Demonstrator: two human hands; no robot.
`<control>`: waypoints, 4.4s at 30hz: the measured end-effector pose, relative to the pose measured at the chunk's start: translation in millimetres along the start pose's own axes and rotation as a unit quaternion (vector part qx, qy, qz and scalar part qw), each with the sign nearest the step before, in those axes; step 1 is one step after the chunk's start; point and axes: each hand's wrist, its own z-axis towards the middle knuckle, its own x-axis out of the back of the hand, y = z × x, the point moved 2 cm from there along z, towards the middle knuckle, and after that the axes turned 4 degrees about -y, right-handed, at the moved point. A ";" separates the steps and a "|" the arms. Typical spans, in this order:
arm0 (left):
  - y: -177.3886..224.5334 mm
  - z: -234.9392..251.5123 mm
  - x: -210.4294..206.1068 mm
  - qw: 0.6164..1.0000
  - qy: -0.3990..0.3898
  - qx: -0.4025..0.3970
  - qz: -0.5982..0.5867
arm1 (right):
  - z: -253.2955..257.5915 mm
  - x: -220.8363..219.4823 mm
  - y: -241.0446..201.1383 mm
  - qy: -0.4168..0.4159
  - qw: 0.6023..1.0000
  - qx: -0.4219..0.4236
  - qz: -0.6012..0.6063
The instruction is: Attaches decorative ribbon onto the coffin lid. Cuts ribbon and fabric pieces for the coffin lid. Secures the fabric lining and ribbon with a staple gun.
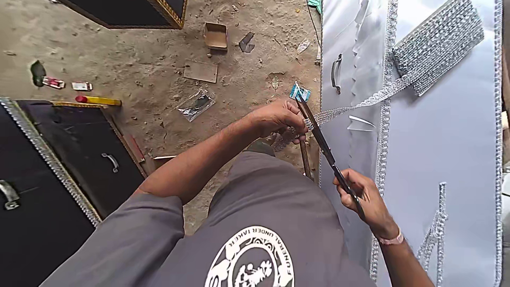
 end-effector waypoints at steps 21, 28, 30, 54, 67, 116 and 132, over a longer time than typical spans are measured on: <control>15.3 -12.7 8.2 0.999 0.031 -0.024 0.005 | -21.7 17.4 17.7 -0.033 0.995 -0.029 0.095; 26.5 -8.8 -33.3 0.983 -0.030 -0.181 -0.022 | -91.6 10.1 30.3 -0.036 0.995 -0.019 0.086; 32.8 -6.9 -51.3 0.975 -0.054 -0.214 -0.006 | -111.6 11.0 36.8 -0.017 0.997 -0.017 0.070; 6.7 52.4 -212.7 0.935 -0.242 -0.195 0.169 | -204.6 32.1 94.4 0.036 0.999 0.020 0.004; 9.9 53.4 -287.9 0.899 -0.284 -0.196 0.271 | -218.1 21.5 85.2 0.098 0.988 -0.044 0.109; 26.5 223.9 -51.7 0.842 0.301 -0.090 0.439 | -307.0 28.0 196.1 0.458 0.796 -0.319 -0.232; 120.4 223.9 -174.4 0.898 0.125 -0.176 0.383 | -307.9 35.4 168.1 0.414 0.845 -0.293 -0.170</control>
